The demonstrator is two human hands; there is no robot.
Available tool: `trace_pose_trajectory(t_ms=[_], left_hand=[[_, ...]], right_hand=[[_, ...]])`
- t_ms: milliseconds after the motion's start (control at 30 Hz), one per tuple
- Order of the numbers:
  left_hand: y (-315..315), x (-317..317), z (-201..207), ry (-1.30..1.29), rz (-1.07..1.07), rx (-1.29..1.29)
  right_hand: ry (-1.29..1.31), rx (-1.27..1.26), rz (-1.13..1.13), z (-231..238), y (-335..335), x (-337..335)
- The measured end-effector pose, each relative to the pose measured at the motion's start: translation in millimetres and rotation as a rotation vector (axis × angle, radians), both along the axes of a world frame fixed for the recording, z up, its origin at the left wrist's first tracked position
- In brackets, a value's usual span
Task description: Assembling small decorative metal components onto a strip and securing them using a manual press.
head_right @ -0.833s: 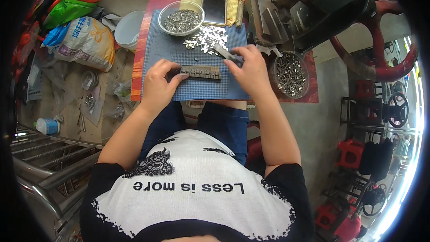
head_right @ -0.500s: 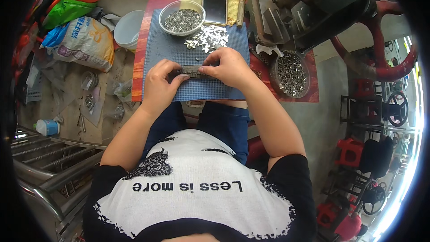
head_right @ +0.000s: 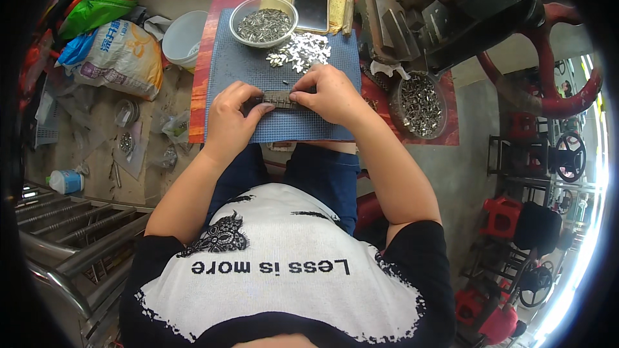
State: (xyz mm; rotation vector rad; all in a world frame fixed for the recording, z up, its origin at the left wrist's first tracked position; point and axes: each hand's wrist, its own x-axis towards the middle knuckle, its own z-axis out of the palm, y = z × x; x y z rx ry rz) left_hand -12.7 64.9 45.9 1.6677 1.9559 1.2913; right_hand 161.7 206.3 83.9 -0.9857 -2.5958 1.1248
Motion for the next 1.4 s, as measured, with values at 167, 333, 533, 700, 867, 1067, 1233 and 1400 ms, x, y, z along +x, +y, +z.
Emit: trace_pose_trajectory(t_ms=[167, 333, 533, 700, 867, 1067, 1233, 1400], left_hand=[[-1.3, 0.0, 1.0, -0.001, -0.001, -0.007], [-2.9, 1.1, 0.3, 0.021, 0.009, 0.000], [-3.4, 2.2, 2.1, 0.032, 0.018, 0.058], [-3.6, 0.9, -0.8, -0.055, 0.049, 0.054], [-2.2, 2.6, -0.9, 0.013, 0.050, 0.051], [-4.4, 1.2, -1.6, 0.013, 0.048, 0.033], [-3.1, -1.9, -0.1, -0.002, -0.009, -0.045], [-3.2, 0.2, 9.7, 0.122, -0.081, -0.073]], right_hand=[[0.084, 0.079, -0.111, 6.0, -3.0, 8.6], [-0.029, 0.421, -0.416, -3.0, -7.0, 34.1], [0.109, 0.347, -0.375, -7.7, -5.7, 40.1], [0.224, 0.304, -0.034, 11.0, -19.6, 28.9], [0.160, 0.371, 0.113, 7.9, -24.0, 19.7], [0.143, 0.374, 0.182, 6.6, -26.4, 12.6], [0.193, 0.385, 0.201, 8.8, -27.5, 10.9], [0.133, 0.332, 0.279, 7.9, -19.6, 18.2]])
